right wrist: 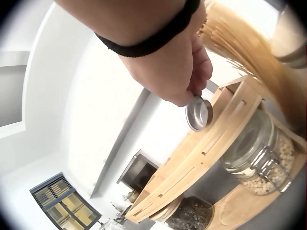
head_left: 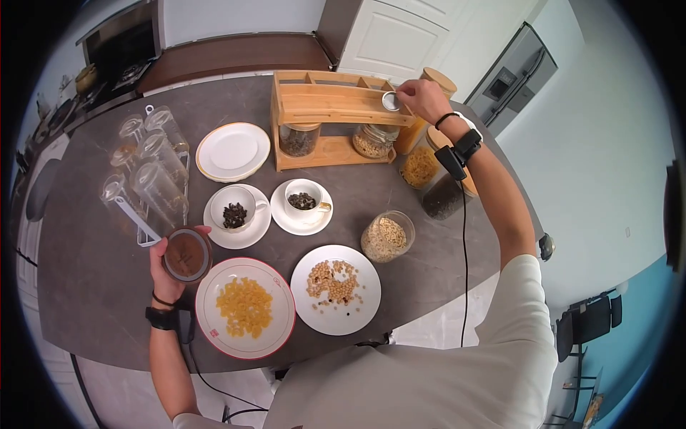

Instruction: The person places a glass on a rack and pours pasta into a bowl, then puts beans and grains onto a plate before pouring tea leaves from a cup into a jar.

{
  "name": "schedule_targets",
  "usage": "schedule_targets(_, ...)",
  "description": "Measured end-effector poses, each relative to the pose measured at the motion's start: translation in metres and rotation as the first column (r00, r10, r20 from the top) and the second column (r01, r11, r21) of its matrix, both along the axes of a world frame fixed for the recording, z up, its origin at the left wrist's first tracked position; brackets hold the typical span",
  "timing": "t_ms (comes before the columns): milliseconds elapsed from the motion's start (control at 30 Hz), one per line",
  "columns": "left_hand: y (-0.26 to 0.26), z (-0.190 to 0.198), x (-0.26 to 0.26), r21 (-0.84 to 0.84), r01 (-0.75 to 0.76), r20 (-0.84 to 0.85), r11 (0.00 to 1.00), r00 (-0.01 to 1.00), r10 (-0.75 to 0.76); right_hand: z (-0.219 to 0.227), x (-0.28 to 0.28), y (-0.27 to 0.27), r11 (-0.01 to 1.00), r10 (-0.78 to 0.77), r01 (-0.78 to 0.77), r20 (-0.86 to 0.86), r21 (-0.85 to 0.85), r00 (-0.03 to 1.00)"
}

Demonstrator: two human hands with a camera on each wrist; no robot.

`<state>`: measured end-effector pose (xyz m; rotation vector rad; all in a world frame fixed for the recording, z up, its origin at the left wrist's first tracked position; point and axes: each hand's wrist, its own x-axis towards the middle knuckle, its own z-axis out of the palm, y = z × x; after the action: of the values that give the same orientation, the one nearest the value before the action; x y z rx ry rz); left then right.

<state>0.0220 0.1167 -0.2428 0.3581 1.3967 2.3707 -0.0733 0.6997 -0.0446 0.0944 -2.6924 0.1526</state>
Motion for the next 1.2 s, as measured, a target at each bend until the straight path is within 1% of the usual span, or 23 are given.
schedule_targets(133, 0.000, 0.002, 0.000, -0.020, -0.023, -0.046, 1.000, 0.999, 0.022, 0.011, 0.033, -0.021, 0.995, 0.090, -0.089, 0.025, -0.039, 0.996)
schedule_targets(233, -0.002, -0.005, -0.001, -0.045, -0.069, -0.044, 0.997, 0.997, 0.067, 0.011, 0.063, -0.042, 0.986, 0.144, -0.135, 0.091, -0.097, 0.985)
schedule_targets(267, -0.003, -0.006, -0.001, -0.029, -0.055, -0.036, 0.998, 0.998, 0.054, 0.011, 0.074, -0.048, 0.979, 0.176, -0.162, 0.103, -0.126, 0.979)
schedule_targets(367, -0.004, -0.008, 0.000, 0.005, -0.092, -0.004, 0.996, 0.996, 0.092, 0.012, 0.112, -0.072, 0.981, 0.178, -0.153, 0.246, -0.118, 0.953)
schedule_targets(400, -0.004, -0.007, 0.001, 0.003, -0.082, -0.012, 0.997, 0.997, 0.082, 0.006, 0.121, -0.074, 0.974, 0.214, -0.188, 0.240, -0.127, 0.947)
schedule_targets(500, -0.002, 0.000, 0.001, 0.001, -0.053, -0.038, 0.999, 0.998, 0.053, -0.002, 0.155, -0.088, 0.968, 0.244, -0.212, 0.290, -0.136, 0.925)
schedule_targets(567, -0.002, 0.000, 0.001, -0.002, -0.040, -0.053, 0.999, 0.998, 0.040, -0.007, 0.173, -0.095, 0.965, 0.258, -0.261, 0.279, -0.026, 0.925)
schedule_targets(633, -0.003, -0.004, 0.000, -0.008, -0.063, -0.043, 0.998, 0.997, 0.063, -0.011, 0.189, -0.100, 0.950, 0.269, -0.301, 0.274, 0.084, 0.923)
schedule_targets(667, -0.003, -0.003, 0.000, -0.012, -0.064, -0.046, 0.998, 0.997, 0.063, -0.021, 0.194, -0.095, 0.934, 0.322, -0.349, 0.248, 0.073, 0.914)
schedule_targets(767, -0.005, -0.006, -0.002, -0.021, -0.066, -0.069, 0.998, 0.995, 0.065, -0.031, 0.208, -0.096, 0.879, 0.396, -0.433, 0.199, 0.200, 0.896)
schedule_targets(800, -0.006, -0.007, -0.003, -0.025, -0.067, -0.080, 0.997, 0.995, 0.065, -0.035, 0.211, -0.096, 0.861, 0.404, -0.446, 0.203, 0.246, 0.892)
schedule_targets(900, -0.009, -0.013, -0.004, -0.011, -0.111, -0.030, 0.994, 0.993, 0.110, -0.049, 0.216, -0.097, 0.796, 0.430, -0.467, 0.183, 0.384, 0.884)
schedule_targets(1000, -0.011, -0.015, -0.004, 0.005, -0.087, -0.033, 0.996, 0.996, 0.087, -0.064, 0.216, -0.092, 0.754, 0.411, -0.469, 0.227, 0.460, 0.883)
schedule_targets(1100, -0.011, -0.014, -0.004, -0.002, -0.077, -0.042, 0.997, 0.996, 0.077, -0.071, 0.215, -0.092, 0.752, 0.408, -0.484, 0.261, 0.448, 0.875)
schedule_targets(1200, -0.012, -0.014, -0.004, -0.016, -0.095, -0.037, 0.995, 0.995, 0.094, -0.075, 0.213, -0.093, 0.806, 0.459, -0.519, 0.252, 0.285, 0.852)
